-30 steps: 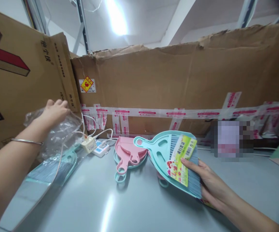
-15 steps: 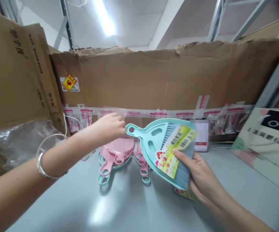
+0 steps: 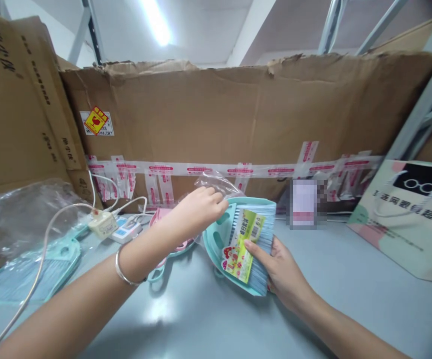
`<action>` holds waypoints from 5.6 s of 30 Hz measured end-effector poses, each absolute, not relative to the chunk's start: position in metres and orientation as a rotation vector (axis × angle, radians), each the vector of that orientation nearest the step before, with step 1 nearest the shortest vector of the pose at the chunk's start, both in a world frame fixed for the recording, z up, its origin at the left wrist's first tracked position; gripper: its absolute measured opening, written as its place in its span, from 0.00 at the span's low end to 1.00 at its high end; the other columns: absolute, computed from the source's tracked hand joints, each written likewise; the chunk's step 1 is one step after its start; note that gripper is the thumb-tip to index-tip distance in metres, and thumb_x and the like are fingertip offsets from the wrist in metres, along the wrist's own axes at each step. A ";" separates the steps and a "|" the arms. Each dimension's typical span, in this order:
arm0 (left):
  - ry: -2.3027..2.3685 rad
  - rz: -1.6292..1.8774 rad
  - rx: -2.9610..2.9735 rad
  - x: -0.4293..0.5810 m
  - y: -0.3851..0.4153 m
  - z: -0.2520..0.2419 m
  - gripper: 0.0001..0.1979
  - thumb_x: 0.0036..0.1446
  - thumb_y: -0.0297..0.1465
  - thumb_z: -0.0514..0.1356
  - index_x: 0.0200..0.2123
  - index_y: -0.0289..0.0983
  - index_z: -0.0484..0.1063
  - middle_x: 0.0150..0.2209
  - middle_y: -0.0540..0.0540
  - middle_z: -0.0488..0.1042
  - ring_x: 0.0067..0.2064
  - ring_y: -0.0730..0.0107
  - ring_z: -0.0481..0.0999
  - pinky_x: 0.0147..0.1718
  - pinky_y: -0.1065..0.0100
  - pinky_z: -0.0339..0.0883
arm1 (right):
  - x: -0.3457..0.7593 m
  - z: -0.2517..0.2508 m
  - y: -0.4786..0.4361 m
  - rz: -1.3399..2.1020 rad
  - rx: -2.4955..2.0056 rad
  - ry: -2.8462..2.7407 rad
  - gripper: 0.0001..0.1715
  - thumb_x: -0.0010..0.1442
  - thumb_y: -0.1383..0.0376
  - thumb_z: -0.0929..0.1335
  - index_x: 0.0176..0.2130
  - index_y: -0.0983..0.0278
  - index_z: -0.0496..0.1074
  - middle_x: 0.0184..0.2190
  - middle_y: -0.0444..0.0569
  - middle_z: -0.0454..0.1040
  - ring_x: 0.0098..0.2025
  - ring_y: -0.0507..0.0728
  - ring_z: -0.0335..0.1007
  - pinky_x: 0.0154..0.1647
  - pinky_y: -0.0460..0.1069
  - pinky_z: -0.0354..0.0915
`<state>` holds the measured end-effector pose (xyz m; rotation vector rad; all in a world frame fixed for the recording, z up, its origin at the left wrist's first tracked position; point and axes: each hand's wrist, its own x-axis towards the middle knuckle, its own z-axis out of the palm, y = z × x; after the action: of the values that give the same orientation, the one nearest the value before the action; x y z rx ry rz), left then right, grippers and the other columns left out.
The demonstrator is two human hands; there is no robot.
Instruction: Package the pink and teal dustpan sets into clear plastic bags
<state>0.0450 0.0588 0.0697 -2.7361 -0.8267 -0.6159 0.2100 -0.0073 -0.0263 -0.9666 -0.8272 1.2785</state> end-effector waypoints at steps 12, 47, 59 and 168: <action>-0.782 -0.287 -2.418 0.062 0.027 0.020 0.11 0.52 0.16 0.49 0.28 0.31 0.68 0.28 0.41 0.69 0.31 0.62 0.68 0.27 0.65 0.57 | 0.202 -0.026 -0.011 1.529 -0.887 -0.484 0.28 0.42 0.69 0.75 0.45 0.65 0.69 0.35 0.50 0.79 0.41 0.61 0.75 0.44 0.55 0.70; -2.412 -3.200 -2.473 0.048 -0.011 -0.028 0.21 0.54 0.36 0.61 0.49 0.41 0.61 0.48 0.42 0.73 0.44 0.63 0.76 0.44 0.61 0.68 | 0.192 -0.039 -0.015 1.417 -0.864 -0.379 0.33 0.45 0.69 0.73 0.51 0.60 0.65 0.39 0.48 0.78 0.41 0.59 0.75 0.39 0.53 0.73; -2.264 -3.143 -2.332 0.043 -0.006 -0.029 0.34 0.45 0.27 0.67 0.53 0.40 0.54 0.49 0.39 0.72 0.44 0.59 0.76 0.41 0.61 0.71 | 0.199 -0.035 -0.014 1.354 -1.005 -0.761 0.32 0.45 0.56 0.74 0.49 0.59 0.64 0.43 0.46 0.74 0.41 0.56 0.71 0.33 0.48 0.68; -1.498 -2.696 -2.417 0.015 0.076 0.034 0.11 0.48 0.36 0.64 0.24 0.34 0.73 0.28 0.47 0.77 0.25 0.77 0.71 0.33 0.71 0.67 | 0.241 -0.012 0.032 0.629 -1.191 -1.868 0.52 0.38 0.53 0.76 0.56 0.54 0.50 0.55 0.54 0.58 0.21 0.45 0.60 0.25 0.49 0.66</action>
<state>0.0151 0.0756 0.0337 -2.4165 -1.4976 -2.6957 0.2408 0.0316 -0.0121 -1.1907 -1.8680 0.6293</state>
